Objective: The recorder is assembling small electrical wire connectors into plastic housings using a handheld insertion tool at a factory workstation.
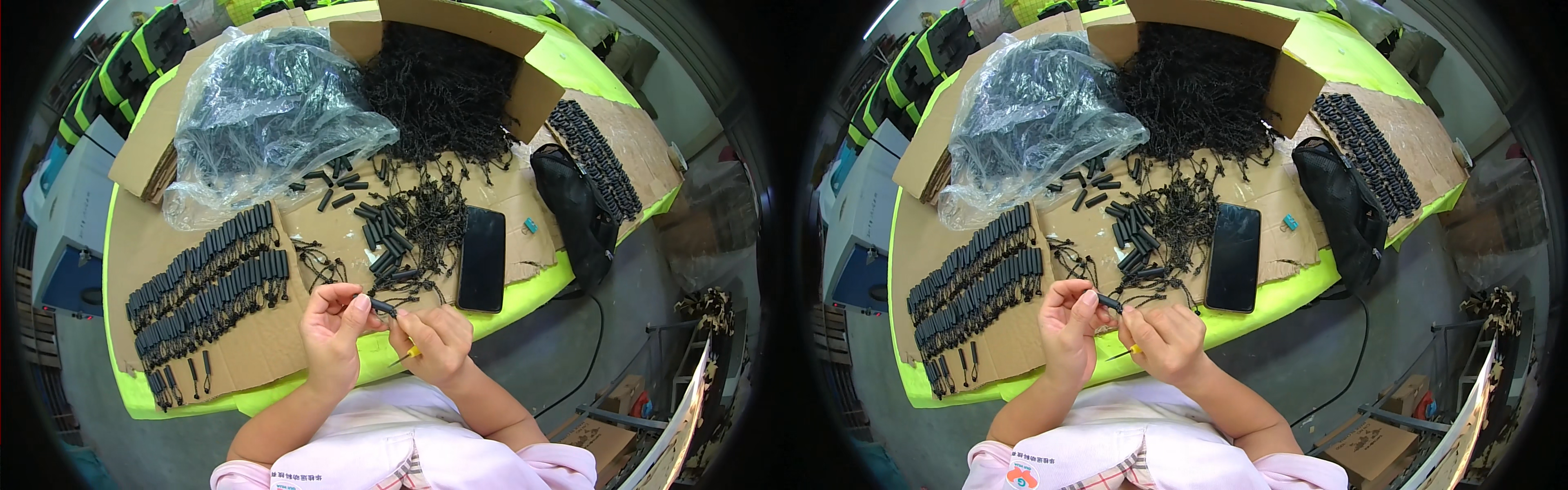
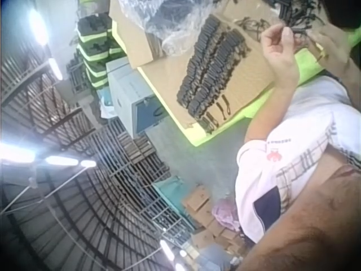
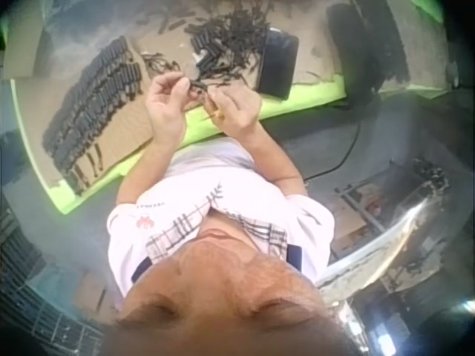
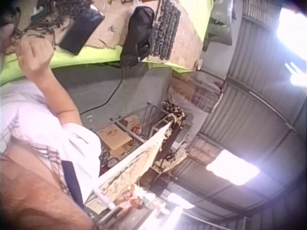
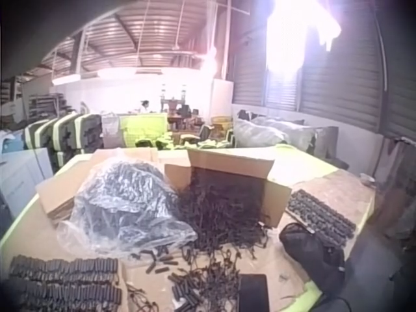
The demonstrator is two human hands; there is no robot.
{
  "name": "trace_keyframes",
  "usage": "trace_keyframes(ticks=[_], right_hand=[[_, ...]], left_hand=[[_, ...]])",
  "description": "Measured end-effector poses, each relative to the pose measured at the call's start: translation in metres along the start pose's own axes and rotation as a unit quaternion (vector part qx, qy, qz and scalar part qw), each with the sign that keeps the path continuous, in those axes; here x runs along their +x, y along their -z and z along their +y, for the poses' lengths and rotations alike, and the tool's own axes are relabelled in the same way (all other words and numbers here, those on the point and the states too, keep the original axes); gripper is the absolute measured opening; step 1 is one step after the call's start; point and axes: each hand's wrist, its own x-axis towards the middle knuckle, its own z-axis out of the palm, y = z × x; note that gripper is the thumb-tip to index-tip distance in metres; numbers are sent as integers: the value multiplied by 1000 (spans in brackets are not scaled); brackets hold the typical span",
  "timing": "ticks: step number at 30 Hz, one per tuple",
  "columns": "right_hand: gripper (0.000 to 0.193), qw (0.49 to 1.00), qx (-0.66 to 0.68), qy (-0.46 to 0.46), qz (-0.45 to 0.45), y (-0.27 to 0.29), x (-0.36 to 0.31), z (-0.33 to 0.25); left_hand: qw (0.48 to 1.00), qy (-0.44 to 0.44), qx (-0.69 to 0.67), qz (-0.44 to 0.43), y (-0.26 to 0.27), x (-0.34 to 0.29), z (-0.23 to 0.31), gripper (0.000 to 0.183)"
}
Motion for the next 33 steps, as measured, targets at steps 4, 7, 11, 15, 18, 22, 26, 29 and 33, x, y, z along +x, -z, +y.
trace_keyframes(ticks=[4,7,11,15,18,22,26,29,33], right_hand=[[22,993,100,-62,-20,-2,0,5],[19,969,193,-139,-64,2,1,5],[8,904,313,-280,-80,0,-3,-1],[9,836,375,-395,-72,-3,-6,-9],[10,781,440,-440,-52,-8,-12,-8],[23,921,224,-301,-106,1,1,-3],[36,957,146,-215,-131,7,0,-4],[39,981,66,-139,-121,2,-2,-3],[39,989,-18,-95,-109,-1,-3,-3]], left_hand=[[998,44,-35,-2,-2,3,3,21],[999,19,18,-44,-1,2,1,29],[994,-33,82,-67,-3,1,0,30],[990,-58,112,-71,-2,1,-5,30],[995,-14,88,-53,-2,4,-3,29],[992,114,-51,-23,2,12,-1,30],[983,142,-112,7,6,15,3,33],[983,139,-119,13,6,15,3,32],[985,132,-109,11,5,12,3,31]])
